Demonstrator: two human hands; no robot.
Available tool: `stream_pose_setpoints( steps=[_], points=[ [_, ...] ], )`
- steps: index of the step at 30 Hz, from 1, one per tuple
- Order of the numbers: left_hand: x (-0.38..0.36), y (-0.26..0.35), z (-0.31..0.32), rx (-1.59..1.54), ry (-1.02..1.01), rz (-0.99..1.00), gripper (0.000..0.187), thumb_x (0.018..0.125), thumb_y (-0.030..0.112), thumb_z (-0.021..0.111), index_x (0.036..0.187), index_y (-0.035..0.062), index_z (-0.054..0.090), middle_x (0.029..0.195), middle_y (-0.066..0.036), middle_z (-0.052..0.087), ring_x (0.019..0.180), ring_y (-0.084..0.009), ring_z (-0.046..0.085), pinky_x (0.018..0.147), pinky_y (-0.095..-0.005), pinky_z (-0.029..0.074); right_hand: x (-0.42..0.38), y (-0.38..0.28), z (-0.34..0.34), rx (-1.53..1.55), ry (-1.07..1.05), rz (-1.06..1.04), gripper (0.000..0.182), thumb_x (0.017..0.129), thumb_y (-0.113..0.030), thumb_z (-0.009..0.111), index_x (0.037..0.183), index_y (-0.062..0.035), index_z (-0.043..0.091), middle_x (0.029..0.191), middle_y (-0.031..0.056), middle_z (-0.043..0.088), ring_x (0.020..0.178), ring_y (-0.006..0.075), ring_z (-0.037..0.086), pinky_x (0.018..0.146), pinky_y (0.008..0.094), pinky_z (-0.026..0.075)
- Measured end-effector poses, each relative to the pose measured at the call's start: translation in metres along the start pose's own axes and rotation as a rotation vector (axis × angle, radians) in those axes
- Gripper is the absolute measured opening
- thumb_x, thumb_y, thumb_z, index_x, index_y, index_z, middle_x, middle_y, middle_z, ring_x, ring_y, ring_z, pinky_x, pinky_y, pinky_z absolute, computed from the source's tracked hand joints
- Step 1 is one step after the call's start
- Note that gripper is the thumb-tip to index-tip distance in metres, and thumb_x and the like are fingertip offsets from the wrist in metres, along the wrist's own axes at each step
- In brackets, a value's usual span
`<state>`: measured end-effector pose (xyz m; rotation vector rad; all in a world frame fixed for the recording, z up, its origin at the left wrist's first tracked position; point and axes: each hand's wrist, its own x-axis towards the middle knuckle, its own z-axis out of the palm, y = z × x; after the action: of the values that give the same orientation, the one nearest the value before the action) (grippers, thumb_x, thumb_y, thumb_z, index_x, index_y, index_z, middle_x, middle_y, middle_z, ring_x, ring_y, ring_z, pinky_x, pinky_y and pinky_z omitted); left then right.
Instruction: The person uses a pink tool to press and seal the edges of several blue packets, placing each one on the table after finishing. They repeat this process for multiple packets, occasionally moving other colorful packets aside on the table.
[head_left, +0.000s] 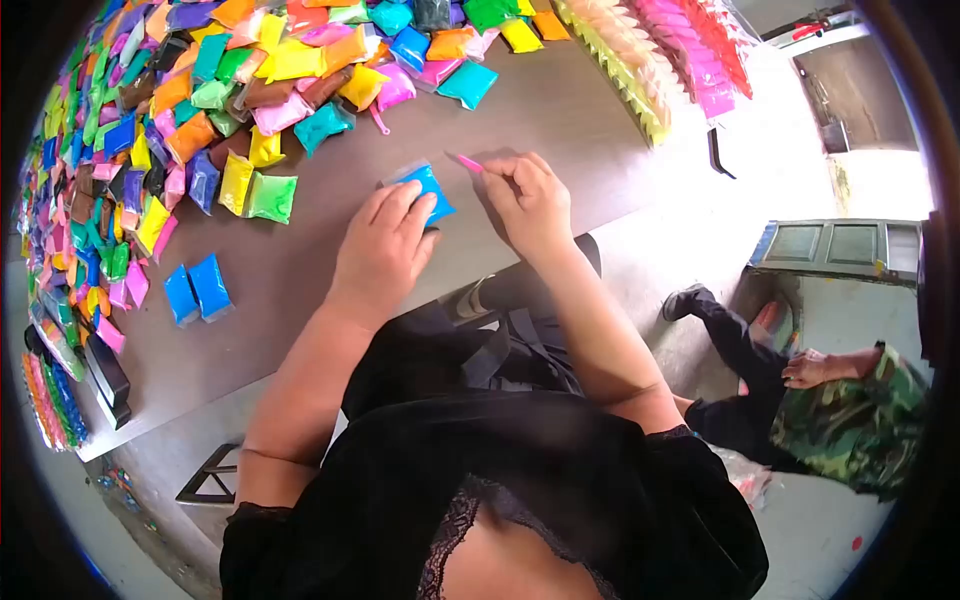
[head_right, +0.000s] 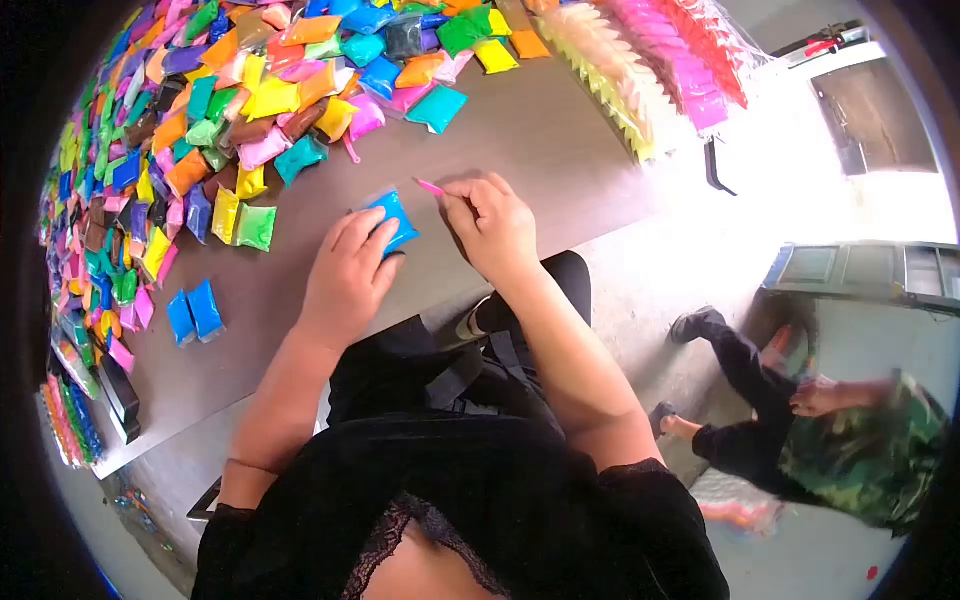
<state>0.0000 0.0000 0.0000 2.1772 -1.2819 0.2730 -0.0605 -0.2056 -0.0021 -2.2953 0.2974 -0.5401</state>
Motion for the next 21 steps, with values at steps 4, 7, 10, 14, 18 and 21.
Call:
stream_pose_setpoints(
  steps=[4,7,10,14,18,21],
  points=[
    [-0.001,-0.001,0.01,0.03,0.05,0.001,0.042,0.076,0.007,0.074,0.116,0.0001,0.061,0.12,-0.014,0.058,0.112,-0.0318,0.056,0.097,-0.0413,0.048,0.005,-0.006,-0.002,0.032,0.024,0.06,0.01,0.085,-0.017,0.068,0.091,-0.0091,0.07,0.086,0.0096,0.065,0.081,0.0285,0.065,0.07,0.037,0.051],
    [0.0,-0.001,0.009,0.059,0.058,0.002,0.041,0.076,0.007,0.074,0.115,0.0006,0.063,0.121,-0.012,0.058,0.112,-0.0301,0.056,0.097,-0.0406,0.047,0.004,-0.009,0.003,0.033,-0.039,0.008,0.011,0.086,-0.017,0.068,0.093,-0.0092,0.07,0.086,0.0092,0.065,0.08,0.0275,0.064,0.07,0.0366,0.051],
    [0.0,0.0,0.008,0.086,0.063,-0.005,0.04,0.077,0.008,0.074,0.114,0.0013,0.064,0.121,-0.011,0.058,0.113,-0.0288,0.056,0.098,-0.0399,0.047,-0.002,-0.019,0.011,-0.002,-0.127,-0.049,0.012,0.086,-0.017,0.068,0.094,-0.009,0.07,0.087,0.0095,0.065,0.08,0.0278,0.064,0.071,0.0373,0.051],
    [0.0,0.002,0.007,0.109,0.078,-0.012,0.039,0.077,0.009,0.074,0.115,0.0021,0.064,0.121,-0.01,0.058,0.113,-0.0279,0.057,0.098,-0.0392,0.047,0.006,-0.019,0.014,-0.149,-0.162,-0.035,0.01,0.087,-0.02,0.067,0.092,-0.0113,0.07,0.089,0.0093,0.065,0.082,0.0318,0.064,0.071,0.0406,0.052],
    [0.001,0.001,0.007,0.087,0.062,-0.026,0.039,0.077,0.009,0.073,0.115,0.0025,0.065,0.121,-0.009,0.059,0.112,-0.0276,0.057,0.097,-0.0392,0.047,0.014,-0.02,0.009,-0.165,-0.098,-0.043,0.009,0.087,-0.021,0.067,0.091,-0.0133,0.07,0.088,0.0082,0.064,0.081,0.0318,0.065,0.07,0.042,0.053],
    [0.0,0.0,0.008,0.047,0.064,-0.019,0.039,0.077,0.008,0.074,0.114,0.0028,0.065,0.12,-0.01,0.06,0.111,-0.0279,0.058,0.096,-0.0395,0.048,0.011,-0.023,0.014,-0.125,-0.16,-0.145,0.01,0.087,-0.021,0.067,0.091,-0.0126,0.07,0.089,0.0078,0.065,0.08,0.032,0.065,0.07,0.0419,0.053]
  ],
)
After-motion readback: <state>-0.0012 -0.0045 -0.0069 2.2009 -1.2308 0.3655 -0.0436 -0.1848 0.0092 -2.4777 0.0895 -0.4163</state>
